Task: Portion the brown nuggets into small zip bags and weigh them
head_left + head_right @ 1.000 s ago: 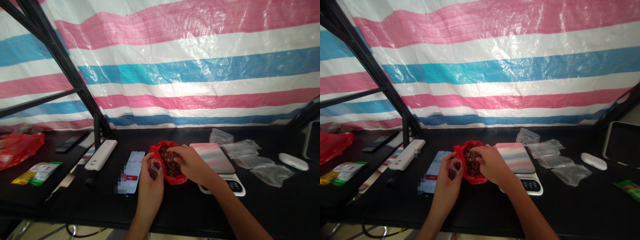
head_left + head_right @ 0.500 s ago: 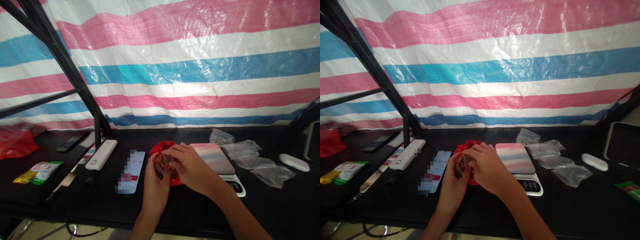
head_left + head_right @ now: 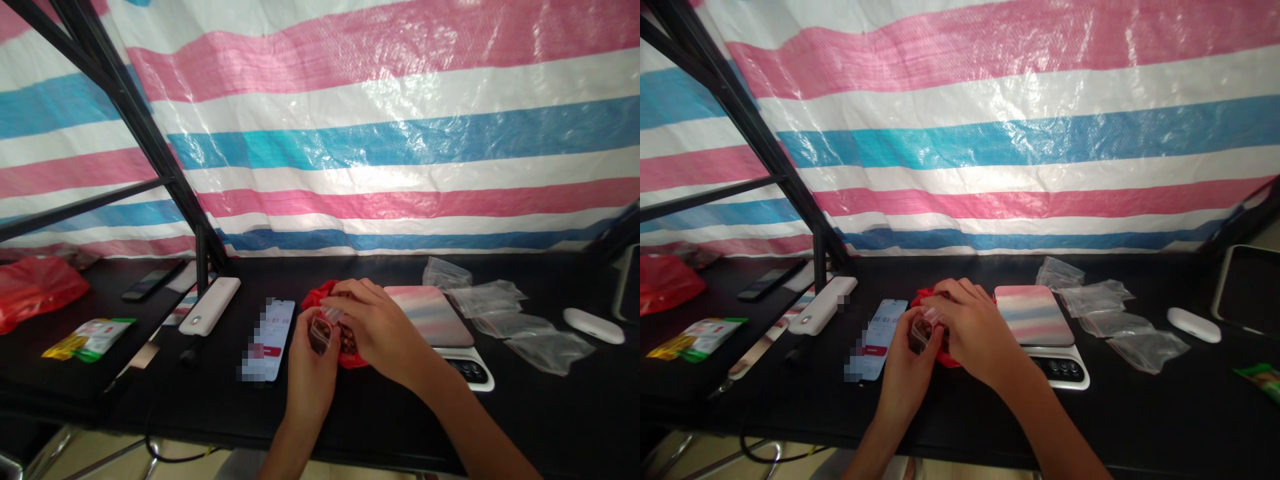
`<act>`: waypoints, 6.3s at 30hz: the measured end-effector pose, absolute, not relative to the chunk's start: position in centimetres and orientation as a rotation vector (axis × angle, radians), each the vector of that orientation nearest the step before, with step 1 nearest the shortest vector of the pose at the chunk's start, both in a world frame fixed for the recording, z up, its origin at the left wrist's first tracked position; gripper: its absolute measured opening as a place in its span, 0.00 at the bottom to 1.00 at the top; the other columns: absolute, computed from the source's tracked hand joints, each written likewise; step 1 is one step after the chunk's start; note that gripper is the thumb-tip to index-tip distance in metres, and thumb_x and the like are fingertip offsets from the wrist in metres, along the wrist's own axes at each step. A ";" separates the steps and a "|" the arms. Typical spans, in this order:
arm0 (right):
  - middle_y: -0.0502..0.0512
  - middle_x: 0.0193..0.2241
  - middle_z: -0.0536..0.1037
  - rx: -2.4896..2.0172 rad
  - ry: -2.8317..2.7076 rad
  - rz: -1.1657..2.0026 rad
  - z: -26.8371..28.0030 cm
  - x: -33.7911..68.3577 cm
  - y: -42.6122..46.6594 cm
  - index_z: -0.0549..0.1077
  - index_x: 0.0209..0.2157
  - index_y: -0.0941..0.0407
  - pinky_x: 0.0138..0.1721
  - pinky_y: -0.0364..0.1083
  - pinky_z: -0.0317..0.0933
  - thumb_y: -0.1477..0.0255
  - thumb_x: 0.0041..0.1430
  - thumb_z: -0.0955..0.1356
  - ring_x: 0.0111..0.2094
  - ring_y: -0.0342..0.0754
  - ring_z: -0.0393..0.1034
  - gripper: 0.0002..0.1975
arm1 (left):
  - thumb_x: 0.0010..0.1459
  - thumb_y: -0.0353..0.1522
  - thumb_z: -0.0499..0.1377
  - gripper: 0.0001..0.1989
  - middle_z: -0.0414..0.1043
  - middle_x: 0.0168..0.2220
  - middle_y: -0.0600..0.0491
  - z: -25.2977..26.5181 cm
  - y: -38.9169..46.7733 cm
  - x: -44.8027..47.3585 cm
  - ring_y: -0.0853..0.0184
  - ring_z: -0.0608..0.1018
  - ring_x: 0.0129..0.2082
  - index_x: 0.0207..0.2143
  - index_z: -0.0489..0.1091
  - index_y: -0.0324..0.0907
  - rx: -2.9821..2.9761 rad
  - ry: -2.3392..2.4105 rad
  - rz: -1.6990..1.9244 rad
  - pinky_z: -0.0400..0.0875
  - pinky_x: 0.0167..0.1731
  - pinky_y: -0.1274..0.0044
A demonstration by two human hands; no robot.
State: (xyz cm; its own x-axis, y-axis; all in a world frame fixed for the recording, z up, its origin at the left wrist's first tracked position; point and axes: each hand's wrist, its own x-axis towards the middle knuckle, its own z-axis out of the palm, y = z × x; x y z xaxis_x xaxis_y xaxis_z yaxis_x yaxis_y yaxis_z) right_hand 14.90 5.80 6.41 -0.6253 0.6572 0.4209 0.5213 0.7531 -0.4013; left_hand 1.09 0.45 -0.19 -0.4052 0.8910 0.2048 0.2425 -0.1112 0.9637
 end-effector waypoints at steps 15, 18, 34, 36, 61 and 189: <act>0.61 0.50 0.76 -1.359 -2.513 0.110 3.2 14.6 8.4 0.77 0.53 0.55 0.47 0.54 0.53 0.81 0.54 0.67 0.50 0.58 0.63 0.25 | 0.53 0.30 0.60 0.07 0.69 0.31 0.57 0.4 1.3 -0.3 0.67 0.73 0.30 0.36 0.67 0.44 1.335 1.632 1.487 0.68 0.34 0.75; 0.60 0.48 0.77 -1.354 -2.490 0.161 2.9 14.5 8.5 0.78 0.50 0.54 0.47 0.54 0.52 0.81 0.54 0.67 0.49 0.57 0.63 0.22 | 0.48 0.26 0.58 0.09 0.68 0.28 0.60 0.5 1.9 -0.4 0.69 0.72 0.27 0.34 0.66 0.44 1.288 1.600 1.499 0.67 0.31 0.78; 0.55 0.42 0.80 -1.186 -2.534 0.395 3.2 15.1 8.0 0.79 0.42 0.54 0.45 0.52 0.49 0.82 0.50 0.68 0.45 0.52 0.66 0.18 | 0.44 0.29 0.59 0.11 0.64 0.27 0.61 0.3 2.1 -0.5 0.72 0.69 0.27 0.33 0.64 0.44 1.005 1.491 1.565 0.64 0.29 0.80; 0.55 0.42 0.81 -1.193 -2.512 0.416 3.0 14.8 8.0 0.79 0.43 0.55 0.45 0.52 0.49 0.80 0.53 0.68 0.45 0.52 0.66 0.16 | 0.45 0.29 0.60 0.11 0.64 0.28 0.61 0.1 1.9 -0.6 0.73 0.68 0.26 0.34 0.64 0.44 1.000 1.491 1.566 0.63 0.29 0.81; 0.51 0.50 0.81 -1.049 -2.195 0.703 3.8 15.9 7.8 0.76 0.49 0.49 0.54 0.56 0.53 0.80 0.61 0.66 0.49 0.53 0.70 0.17 | 0.60 0.37 0.60 0.14 0.70 0.44 0.48 -1.0 0.3 -1.3 0.59 0.73 0.46 0.48 0.70 0.45 1.355 1.793 1.610 0.68 0.50 0.63; 0.61 0.43 0.80 -1.541 -1.966 -0.070 2.4 27.1 6.1 0.73 0.51 0.56 0.49 0.58 0.65 0.55 0.67 0.65 0.45 0.61 0.74 0.21 | 0.55 0.20 0.51 0.12 0.73 0.20 0.57 0.7 -3.2 8.0 0.72 0.73 0.15 0.35 0.68 0.42 2.586 0.932 1.600 0.67 0.21 0.77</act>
